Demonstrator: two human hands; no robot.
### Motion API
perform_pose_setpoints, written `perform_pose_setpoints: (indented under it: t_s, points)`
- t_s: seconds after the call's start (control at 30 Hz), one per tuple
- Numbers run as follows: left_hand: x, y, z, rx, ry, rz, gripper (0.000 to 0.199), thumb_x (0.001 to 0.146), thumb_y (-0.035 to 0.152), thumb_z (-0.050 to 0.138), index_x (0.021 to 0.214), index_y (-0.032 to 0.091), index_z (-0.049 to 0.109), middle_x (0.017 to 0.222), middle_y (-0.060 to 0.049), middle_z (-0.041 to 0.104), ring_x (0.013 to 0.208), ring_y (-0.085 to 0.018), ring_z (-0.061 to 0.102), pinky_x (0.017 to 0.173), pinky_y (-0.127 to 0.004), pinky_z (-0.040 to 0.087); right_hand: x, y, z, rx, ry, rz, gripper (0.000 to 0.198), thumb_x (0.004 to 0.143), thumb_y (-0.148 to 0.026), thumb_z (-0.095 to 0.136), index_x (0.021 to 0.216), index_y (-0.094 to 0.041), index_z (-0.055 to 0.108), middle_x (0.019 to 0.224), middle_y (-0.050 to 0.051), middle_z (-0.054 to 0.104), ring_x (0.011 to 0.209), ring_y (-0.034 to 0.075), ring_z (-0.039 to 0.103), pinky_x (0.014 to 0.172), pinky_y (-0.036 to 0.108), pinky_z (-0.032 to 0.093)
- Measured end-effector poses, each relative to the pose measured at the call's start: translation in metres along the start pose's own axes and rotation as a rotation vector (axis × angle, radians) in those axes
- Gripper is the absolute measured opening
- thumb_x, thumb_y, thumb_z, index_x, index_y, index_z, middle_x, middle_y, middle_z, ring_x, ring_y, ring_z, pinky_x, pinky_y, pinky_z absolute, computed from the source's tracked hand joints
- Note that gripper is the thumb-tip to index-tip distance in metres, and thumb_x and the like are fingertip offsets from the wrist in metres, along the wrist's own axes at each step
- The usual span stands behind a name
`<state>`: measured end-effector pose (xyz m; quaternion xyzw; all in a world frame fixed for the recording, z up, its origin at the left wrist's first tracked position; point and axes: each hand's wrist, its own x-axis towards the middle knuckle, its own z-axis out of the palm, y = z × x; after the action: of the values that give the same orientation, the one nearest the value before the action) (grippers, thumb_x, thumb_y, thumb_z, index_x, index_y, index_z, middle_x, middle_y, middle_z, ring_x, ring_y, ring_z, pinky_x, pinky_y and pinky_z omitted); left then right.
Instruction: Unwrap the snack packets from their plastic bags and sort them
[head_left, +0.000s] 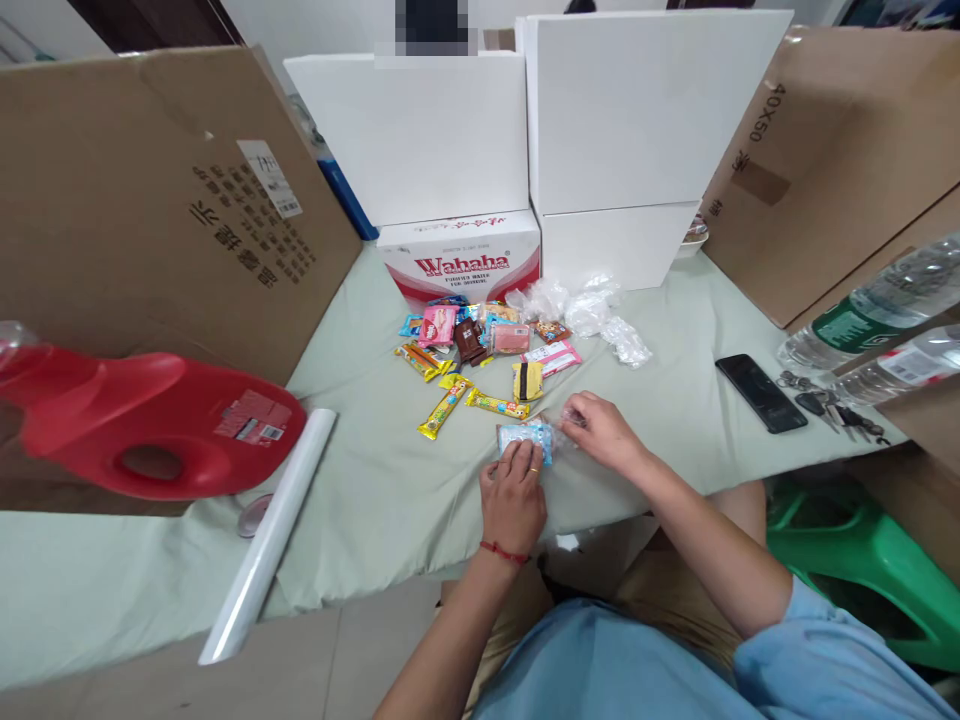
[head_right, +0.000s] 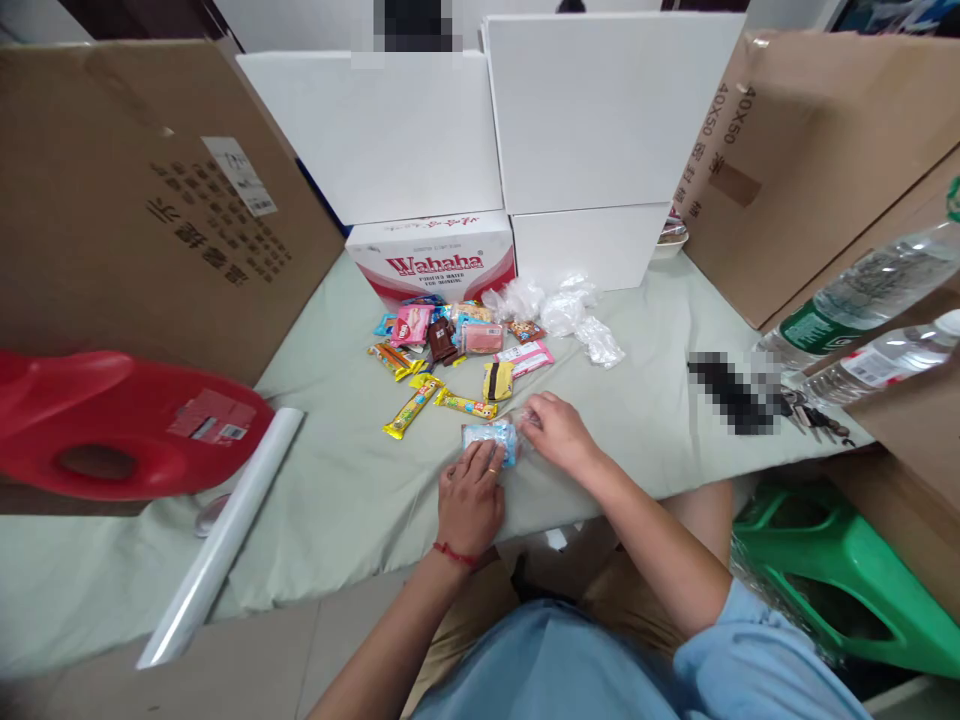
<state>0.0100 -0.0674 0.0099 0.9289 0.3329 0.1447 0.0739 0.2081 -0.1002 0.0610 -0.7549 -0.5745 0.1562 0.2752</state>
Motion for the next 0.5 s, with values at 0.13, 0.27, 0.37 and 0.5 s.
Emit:
perform_pose_setpoints:
  t_s: [0.13, 0.27, 0.37, 0.5]
  points:
    - [-0.004, 0.003, 0.0, -0.005, -0.034, 0.003, 0.053, 0.085, 0.008, 0.05, 0.134, 0.023, 0.064, 0.148, -0.012, 0.059, 0.142, -0.029, 0.047, 0.11, -0.055, 0.036, 0.023, -0.049, 0.019, -0.171, -0.198, -0.092, 0.012, 0.095, -0.015, 0.055, 0.099, -0.017, 0.066, 0.103, 0.009, 0.065, 0.085, 0.019, 0.061, 0.074, 0.027, 0.043]
    - [-0.025, 0.004, -0.001, -0.005, -0.018, -0.018, 0.049, 0.089, 0.009, 0.048, 0.133, 0.021, 0.064, 0.147, -0.013, 0.059, 0.146, -0.031, 0.042, 0.12, -0.062, 0.024, 0.029, -0.076, 0.052, -0.384, -0.308, -0.173, 0.018, 0.099, -0.021, 0.053, 0.11, -0.013, 0.065, 0.11, 0.015, 0.064, 0.092, 0.023, 0.062, 0.08, 0.033, 0.047]
    - [-0.054, -0.006, -0.001, 0.009, 0.077, -0.029, 0.044, 0.089, 0.012, 0.051, 0.132, 0.015, 0.064, 0.148, -0.017, 0.057, 0.148, -0.036, 0.038, 0.12, -0.064, 0.023, 0.018, -0.083, 0.066, -0.451, -0.202, -0.246, 0.036, 0.098, -0.045, 0.06, 0.111, -0.012, 0.064, 0.112, 0.016, 0.062, 0.107, 0.03, 0.057, 0.09, 0.041, 0.048]
    - [-0.086, -0.032, -0.006, -0.04, 0.245, 0.086, 0.033, 0.092, 0.013, 0.052, 0.123, 0.015, 0.064, 0.134, -0.017, 0.064, 0.14, -0.032, 0.048, 0.12, -0.059, 0.028, 0.005, -0.086, 0.069, -0.468, -0.149, -0.249, 0.058, 0.085, -0.061, 0.071, 0.112, -0.011, 0.062, 0.111, 0.014, 0.06, 0.108, 0.032, 0.053, 0.092, 0.045, 0.05]
